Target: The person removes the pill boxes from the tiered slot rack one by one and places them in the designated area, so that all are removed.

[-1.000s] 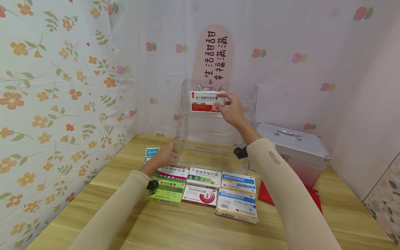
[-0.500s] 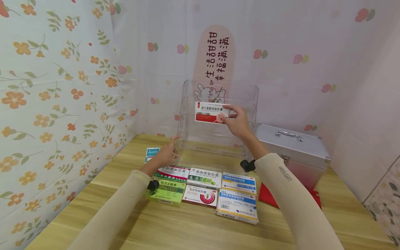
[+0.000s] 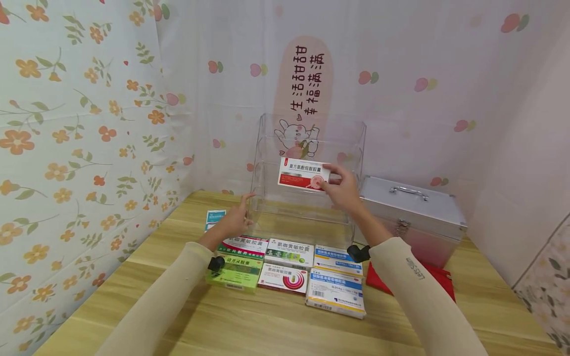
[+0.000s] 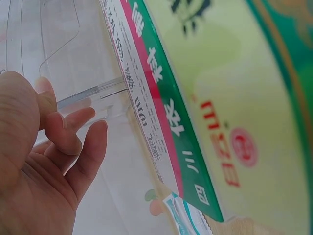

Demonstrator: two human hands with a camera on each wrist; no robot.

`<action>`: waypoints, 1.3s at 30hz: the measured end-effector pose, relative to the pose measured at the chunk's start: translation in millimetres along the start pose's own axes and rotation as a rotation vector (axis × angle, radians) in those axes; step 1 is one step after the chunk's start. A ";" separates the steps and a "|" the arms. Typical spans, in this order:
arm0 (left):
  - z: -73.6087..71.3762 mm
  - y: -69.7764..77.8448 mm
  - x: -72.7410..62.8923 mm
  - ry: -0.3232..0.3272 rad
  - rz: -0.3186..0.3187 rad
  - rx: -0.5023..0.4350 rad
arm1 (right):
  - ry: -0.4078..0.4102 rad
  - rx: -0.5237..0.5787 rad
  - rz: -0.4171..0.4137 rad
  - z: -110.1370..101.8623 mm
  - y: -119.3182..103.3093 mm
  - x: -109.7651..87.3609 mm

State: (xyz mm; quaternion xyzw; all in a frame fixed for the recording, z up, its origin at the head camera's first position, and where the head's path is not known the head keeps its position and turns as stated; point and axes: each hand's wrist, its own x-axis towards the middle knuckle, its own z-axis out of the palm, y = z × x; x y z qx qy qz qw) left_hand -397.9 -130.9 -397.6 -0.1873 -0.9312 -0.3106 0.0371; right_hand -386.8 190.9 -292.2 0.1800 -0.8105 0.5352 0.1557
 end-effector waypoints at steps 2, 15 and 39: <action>-0.3 -0.5 -0.1 -0.001 0.001 -0.003 | -0.005 0.015 0.013 -0.5 4.4 -5.0; -2.7 -2.3 1.7 0.014 0.010 -0.002 | -0.031 0.026 0.035 -10.2 22.3 -30.8; 0.1 -1.2 0.5 -0.009 0.012 0.002 | -0.088 -0.024 0.058 -32.5 31.6 -85.7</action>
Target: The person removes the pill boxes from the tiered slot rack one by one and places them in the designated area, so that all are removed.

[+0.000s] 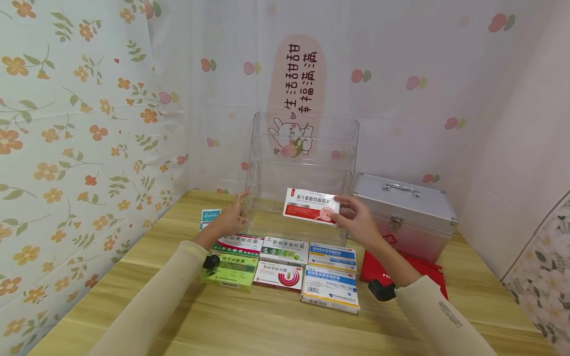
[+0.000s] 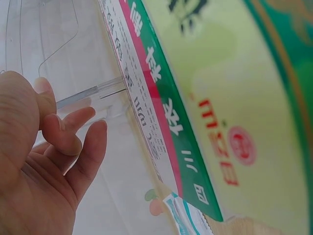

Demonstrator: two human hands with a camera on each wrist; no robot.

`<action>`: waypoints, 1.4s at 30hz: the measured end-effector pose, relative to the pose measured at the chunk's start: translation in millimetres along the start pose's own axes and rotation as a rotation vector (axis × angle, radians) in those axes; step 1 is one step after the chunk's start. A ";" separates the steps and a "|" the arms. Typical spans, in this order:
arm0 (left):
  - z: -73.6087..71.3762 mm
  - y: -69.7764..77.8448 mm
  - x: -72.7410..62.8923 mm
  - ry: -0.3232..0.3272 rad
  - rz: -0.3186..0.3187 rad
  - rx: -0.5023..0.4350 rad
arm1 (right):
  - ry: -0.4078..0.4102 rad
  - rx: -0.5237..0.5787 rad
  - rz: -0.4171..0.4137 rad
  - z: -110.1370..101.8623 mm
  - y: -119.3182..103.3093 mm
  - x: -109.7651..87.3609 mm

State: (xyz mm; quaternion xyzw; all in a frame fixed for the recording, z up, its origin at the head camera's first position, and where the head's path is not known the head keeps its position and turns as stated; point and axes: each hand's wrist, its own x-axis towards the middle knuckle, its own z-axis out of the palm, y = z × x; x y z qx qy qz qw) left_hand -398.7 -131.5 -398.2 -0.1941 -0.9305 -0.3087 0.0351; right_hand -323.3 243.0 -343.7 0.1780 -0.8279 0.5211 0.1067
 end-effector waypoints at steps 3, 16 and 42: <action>0.8 -0.5 -0.4 0.008 0.004 -0.008 | -0.005 0.008 0.003 -2.2 -0.4 -7.3; 3.5 -2.6 -0.2 0.020 0.018 -0.008 | -0.048 -0.042 0.062 -18.7 4.3 -40.6; 0.1 0.1 1.8 0.016 0.009 -0.003 | -0.039 -0.101 0.173 -59.6 20.5 -118.5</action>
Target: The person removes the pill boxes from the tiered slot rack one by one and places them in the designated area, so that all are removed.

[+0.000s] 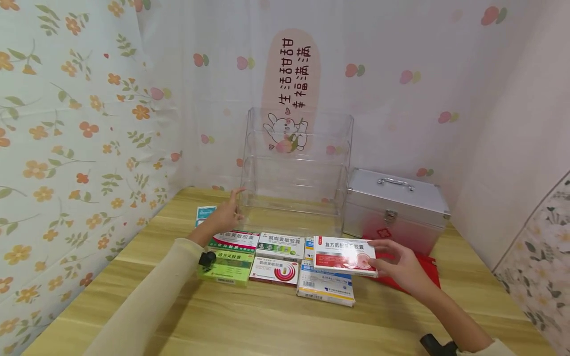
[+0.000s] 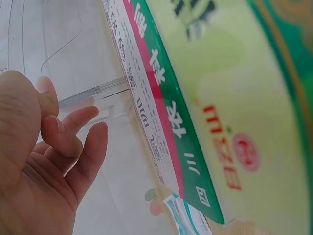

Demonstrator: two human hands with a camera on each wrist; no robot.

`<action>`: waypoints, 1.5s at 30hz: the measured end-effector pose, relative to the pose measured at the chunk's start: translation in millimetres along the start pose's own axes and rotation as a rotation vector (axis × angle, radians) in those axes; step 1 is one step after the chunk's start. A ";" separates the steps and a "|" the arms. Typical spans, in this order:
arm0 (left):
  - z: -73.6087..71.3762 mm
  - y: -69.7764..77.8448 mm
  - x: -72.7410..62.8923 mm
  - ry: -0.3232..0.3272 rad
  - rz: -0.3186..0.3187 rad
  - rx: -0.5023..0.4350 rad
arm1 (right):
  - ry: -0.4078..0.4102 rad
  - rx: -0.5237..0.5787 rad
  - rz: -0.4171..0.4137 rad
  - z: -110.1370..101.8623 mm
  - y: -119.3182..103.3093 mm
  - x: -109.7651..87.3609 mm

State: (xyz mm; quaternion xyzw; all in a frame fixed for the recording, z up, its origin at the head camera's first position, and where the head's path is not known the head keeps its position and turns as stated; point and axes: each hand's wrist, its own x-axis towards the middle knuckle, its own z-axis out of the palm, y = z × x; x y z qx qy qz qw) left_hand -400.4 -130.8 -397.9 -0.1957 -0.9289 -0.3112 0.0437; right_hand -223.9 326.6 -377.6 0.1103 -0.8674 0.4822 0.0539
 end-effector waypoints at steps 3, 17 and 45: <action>0.0 -0.1 0.4 0.000 0.000 0.006 | -0.008 0.036 -0.005 -3.5 5.2 -5.6; -1.2 -0.8 0.0 -0.006 0.003 0.024 | 0.023 0.013 0.097 -30.1 35.4 -40.0; -1.5 -1.4 -1.2 0.001 0.023 0.001 | -0.099 -0.087 0.471 -55.9 67.3 -73.4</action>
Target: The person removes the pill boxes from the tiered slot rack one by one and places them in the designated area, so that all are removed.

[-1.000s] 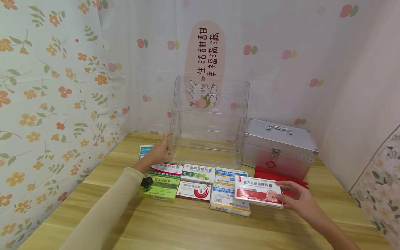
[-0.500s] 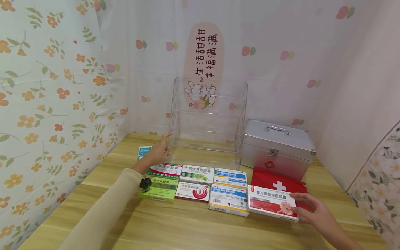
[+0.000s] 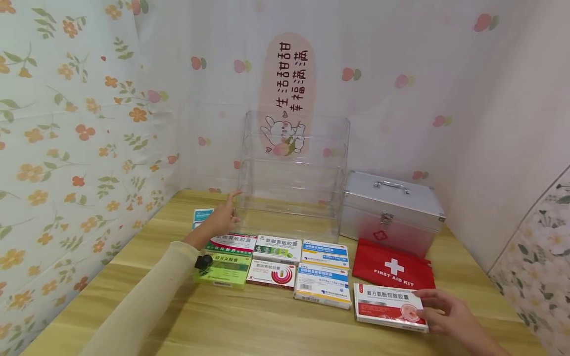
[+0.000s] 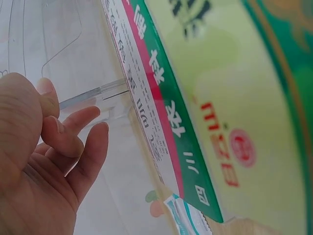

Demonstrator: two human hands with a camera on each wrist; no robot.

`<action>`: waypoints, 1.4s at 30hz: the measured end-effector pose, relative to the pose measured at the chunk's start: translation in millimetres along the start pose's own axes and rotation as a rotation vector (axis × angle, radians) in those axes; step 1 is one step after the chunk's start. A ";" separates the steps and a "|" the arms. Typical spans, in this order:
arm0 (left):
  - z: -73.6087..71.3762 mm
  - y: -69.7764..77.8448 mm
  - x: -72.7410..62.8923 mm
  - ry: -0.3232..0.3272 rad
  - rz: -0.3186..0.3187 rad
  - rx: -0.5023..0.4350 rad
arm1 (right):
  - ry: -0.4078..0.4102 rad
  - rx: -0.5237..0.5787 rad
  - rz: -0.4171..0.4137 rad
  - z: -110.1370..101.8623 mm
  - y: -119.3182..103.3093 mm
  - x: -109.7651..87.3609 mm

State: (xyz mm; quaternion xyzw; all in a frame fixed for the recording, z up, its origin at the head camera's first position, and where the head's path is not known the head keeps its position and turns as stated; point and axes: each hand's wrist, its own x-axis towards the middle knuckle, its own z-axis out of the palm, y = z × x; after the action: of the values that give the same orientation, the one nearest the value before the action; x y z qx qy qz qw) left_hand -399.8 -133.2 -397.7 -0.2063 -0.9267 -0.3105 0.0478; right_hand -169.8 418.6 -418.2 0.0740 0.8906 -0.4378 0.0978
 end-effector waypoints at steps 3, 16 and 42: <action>0.8 2.0 0.2 -0.009 0.008 -0.013 | -0.045 -0.006 -0.004 0.9 2.6 -1.4; -0.1 5.4 -1.8 -0.010 -0.022 0.038 | -0.068 -0.059 -0.031 6.6 -7.6 3.4; -8.0 43.2 -30.8 0.256 -0.123 0.314 | 0.264 -0.139 -0.343 18.2 -72.9 7.8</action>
State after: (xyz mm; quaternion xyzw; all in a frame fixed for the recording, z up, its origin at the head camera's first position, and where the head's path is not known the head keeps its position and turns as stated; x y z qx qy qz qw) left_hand -354.3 -117.6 -374.0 -0.0984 -0.9609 -0.1884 0.1776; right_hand -191.2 360.3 -375.1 -0.0286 0.9232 -0.3723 -0.0905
